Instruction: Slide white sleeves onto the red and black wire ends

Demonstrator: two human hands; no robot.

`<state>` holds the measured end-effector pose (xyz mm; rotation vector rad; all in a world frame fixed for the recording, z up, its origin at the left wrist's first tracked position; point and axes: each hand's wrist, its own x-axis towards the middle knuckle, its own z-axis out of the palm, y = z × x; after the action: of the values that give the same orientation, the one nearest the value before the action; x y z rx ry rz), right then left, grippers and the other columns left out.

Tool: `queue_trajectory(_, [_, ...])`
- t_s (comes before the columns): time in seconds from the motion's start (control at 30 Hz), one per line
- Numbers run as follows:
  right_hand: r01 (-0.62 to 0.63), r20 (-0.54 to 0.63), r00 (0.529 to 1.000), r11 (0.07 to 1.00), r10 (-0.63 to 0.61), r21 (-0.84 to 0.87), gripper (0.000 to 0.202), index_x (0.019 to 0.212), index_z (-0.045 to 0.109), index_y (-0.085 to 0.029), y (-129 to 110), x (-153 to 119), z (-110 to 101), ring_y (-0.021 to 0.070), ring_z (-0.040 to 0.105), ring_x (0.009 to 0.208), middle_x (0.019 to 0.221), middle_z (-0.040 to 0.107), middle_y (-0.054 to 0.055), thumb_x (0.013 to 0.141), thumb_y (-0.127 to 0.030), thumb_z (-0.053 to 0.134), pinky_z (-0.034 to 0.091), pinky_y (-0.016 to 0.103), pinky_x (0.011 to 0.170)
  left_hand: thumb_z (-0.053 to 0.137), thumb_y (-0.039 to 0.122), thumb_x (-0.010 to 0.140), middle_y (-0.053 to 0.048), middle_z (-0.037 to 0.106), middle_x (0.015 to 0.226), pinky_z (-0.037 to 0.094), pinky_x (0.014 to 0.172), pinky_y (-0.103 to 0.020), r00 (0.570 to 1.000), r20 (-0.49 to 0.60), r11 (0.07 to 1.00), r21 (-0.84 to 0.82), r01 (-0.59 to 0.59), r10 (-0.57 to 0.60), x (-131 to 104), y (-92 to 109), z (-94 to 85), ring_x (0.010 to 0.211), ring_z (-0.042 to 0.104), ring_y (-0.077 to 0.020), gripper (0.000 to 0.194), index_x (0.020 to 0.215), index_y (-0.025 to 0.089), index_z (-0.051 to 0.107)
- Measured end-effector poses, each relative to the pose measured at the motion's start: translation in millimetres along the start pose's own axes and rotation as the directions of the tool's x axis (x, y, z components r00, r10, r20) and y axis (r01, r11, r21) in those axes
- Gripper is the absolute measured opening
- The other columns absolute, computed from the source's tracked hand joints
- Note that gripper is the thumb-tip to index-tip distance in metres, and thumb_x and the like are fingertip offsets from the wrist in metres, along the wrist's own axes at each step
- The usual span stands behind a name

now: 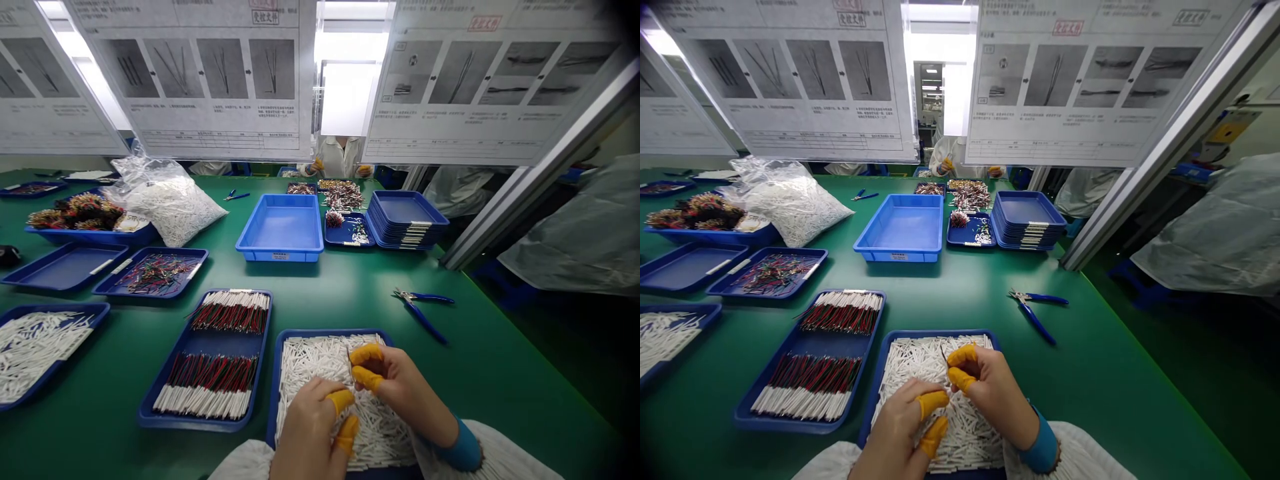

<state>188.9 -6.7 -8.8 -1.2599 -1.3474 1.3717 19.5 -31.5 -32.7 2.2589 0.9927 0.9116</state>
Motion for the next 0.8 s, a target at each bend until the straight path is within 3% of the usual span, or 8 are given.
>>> queue_trajectory(0.1, [-0.026,0.026,0.999,0.997,0.024,0.070,0.005,0.069,0.060,-0.016,-1.1,-0.5,3.2,0.0144,0.057,0.059,0.065,0.058,0.000,0.065,-0.014,0.063,0.048,0.028,0.058,0.054,0.010,0.074,-0.011,0.064,0.102,0.046,0.084,-0.046,0.997,-0.048,0.998,0.034,0.055,-0.053,-2.5,-2.5,-1.9,0.095,0.058,-0.0263,0.031,0.103,0.018,0.056])
queue_trajectory(0.33, [0.025,0.006,1.000,0.998,-0.025,0.059,0.014,0.079,0.065,-0.018,5.7,-3.1,9.5,0.0140,0.053,0.060,0.077,0.060,0.003,0.064,-0.018,0.067,0.044,0.025,0.052,0.054,0.008,0.072,-0.009,0.062,0.087,0.048,0.072,-0.039,0.964,-0.128,0.971,-0.089,0.221,-0.231,7.0,4.9,-5.7,0.082,0.058,-0.0237,0.016,0.085,0.016,0.057])
queue_trajectory(0.5, [-0.029,0.012,1.000,0.981,0.027,0.190,0.013,0.076,0.065,-0.019,6.0,-6.4,17.4,0.0165,0.057,0.066,0.079,0.061,0.003,0.063,-0.019,0.067,0.047,0.028,0.060,0.053,0.010,0.074,-0.006,0.061,0.076,0.046,0.067,-0.032,0.943,-0.053,0.925,-0.219,0.311,-0.329,7.2,7.1,-5.6,0.073,0.056,-0.0204,0.008,0.075,0.016,0.059])
queue_trajectory(0.6, [-0.054,0.007,0.998,0.965,0.054,0.258,0.017,0.077,0.065,-0.020,2.7,-8.7,19.0,0.0193,0.057,0.074,0.078,0.061,0.003,0.061,-0.014,0.061,0.047,0.031,0.067,0.057,0.020,0.076,-0.004,0.058,0.069,0.045,0.062,-0.028,0.871,0.007,0.796,-0.403,0.451,-0.491,6.9,5.4,-4.8,0.067,0.053,-0.0176,0.009,0.068,0.015,0.060])
queue_trajectory(0.7, [-0.038,-0.027,0.999,0.957,0.048,0.289,0.021,0.076,0.065,-0.020,1.1,-10.0,18.2,0.0205,0.055,0.079,0.082,0.061,0.004,0.059,-0.011,0.056,0.045,0.032,0.070,0.063,0.028,0.073,-0.001,0.055,0.065,0.044,0.056,-0.023,0.795,0.113,0.584,-0.618,0.526,-0.596,7.7,3.7,-3.3,0.063,0.050,-0.0149,0.014,0.068,0.015,0.061])
queue_trajectory(0.8, [-0.025,-0.017,0.999,0.954,0.031,0.297,0.014,0.074,0.063,-0.019,3.3,-9.5,18.5,0.0203,0.055,0.077,0.078,0.060,0.004,0.060,-0.015,0.059,0.045,0.032,0.069,0.065,0.028,0.071,0.001,0.049,0.062,0.042,0.052,-0.021,0.774,0.190,0.459,-0.711,0.533,-0.604,8.5,3.9,-2.1,0.058,0.045,-0.0118,0.016,0.066,0.014,0.058])
